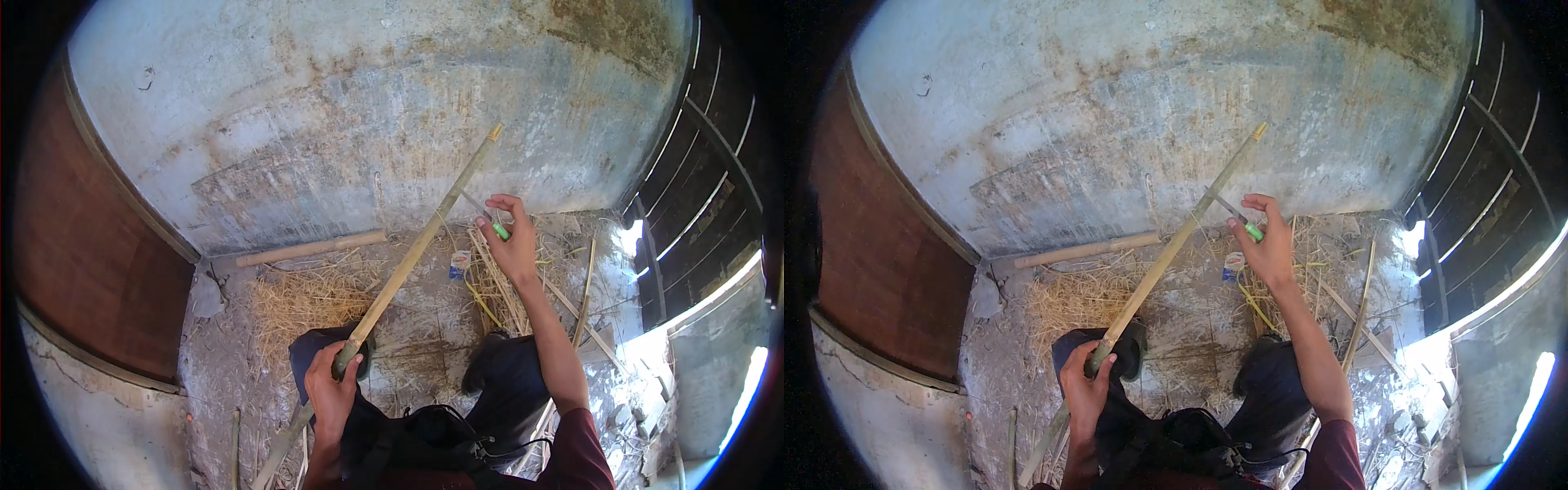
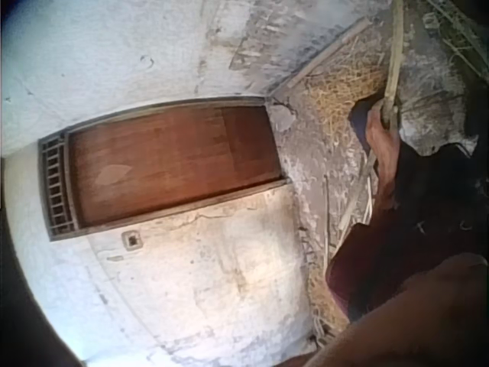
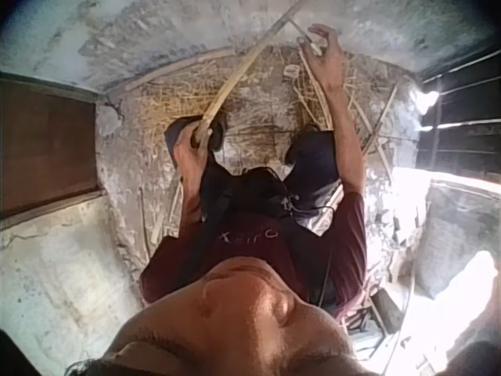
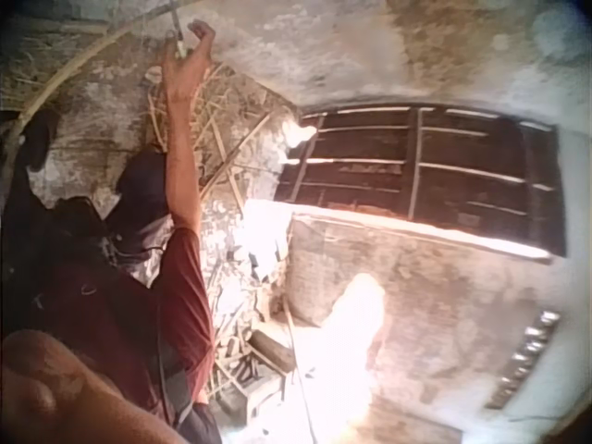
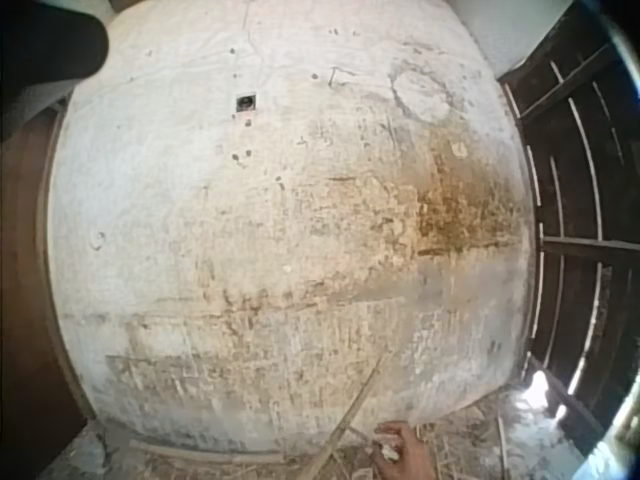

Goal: The person shaves a long strip of wood using a small knife, smoothing the surface and removing thin slivers.

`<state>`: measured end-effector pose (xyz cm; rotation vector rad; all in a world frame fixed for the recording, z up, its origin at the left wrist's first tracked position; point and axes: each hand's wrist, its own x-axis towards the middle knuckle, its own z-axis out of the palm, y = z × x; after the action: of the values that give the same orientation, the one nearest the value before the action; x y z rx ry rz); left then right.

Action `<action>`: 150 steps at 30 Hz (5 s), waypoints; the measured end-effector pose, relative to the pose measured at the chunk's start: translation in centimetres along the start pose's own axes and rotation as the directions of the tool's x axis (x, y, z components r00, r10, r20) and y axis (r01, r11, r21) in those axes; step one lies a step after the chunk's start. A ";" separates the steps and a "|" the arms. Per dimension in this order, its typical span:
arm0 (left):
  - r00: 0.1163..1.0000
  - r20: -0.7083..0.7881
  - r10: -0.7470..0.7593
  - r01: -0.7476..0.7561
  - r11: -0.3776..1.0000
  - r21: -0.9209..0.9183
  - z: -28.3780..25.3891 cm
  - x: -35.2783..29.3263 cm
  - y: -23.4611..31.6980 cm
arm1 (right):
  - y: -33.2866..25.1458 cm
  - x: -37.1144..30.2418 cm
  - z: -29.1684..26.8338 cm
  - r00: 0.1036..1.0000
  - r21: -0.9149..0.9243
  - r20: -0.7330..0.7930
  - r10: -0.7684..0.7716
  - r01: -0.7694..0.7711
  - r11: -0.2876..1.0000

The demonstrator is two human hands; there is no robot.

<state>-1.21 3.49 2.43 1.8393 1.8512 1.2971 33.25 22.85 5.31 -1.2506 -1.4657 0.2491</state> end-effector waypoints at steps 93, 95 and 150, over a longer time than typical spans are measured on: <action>0.916 0.386 -0.110 0.344 0.710 -0.614 -0.1 1.9 6.0 | -8.0 -7.3 2.5 0.789 0.356 0.227 -0.571 0.479 0.802; 0.910 0.399 -0.112 0.354 0.710 -0.609 -0.3 2.1 6.2 | -8.0 -7.2 2.7 0.797 0.397 0.201 -0.569 0.465 0.791; 0.971 0.230 -0.070 0.139 0.945 -0.297 1.7 2.3 4.9 | -9.3 -7.5 4.0 0.828 0.081 0.240 -0.507 0.504 0.860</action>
<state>2.93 5.35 5.81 1.6204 1.5117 1.2159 23.42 15.07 6.32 -0.7912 -1.9596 0.0585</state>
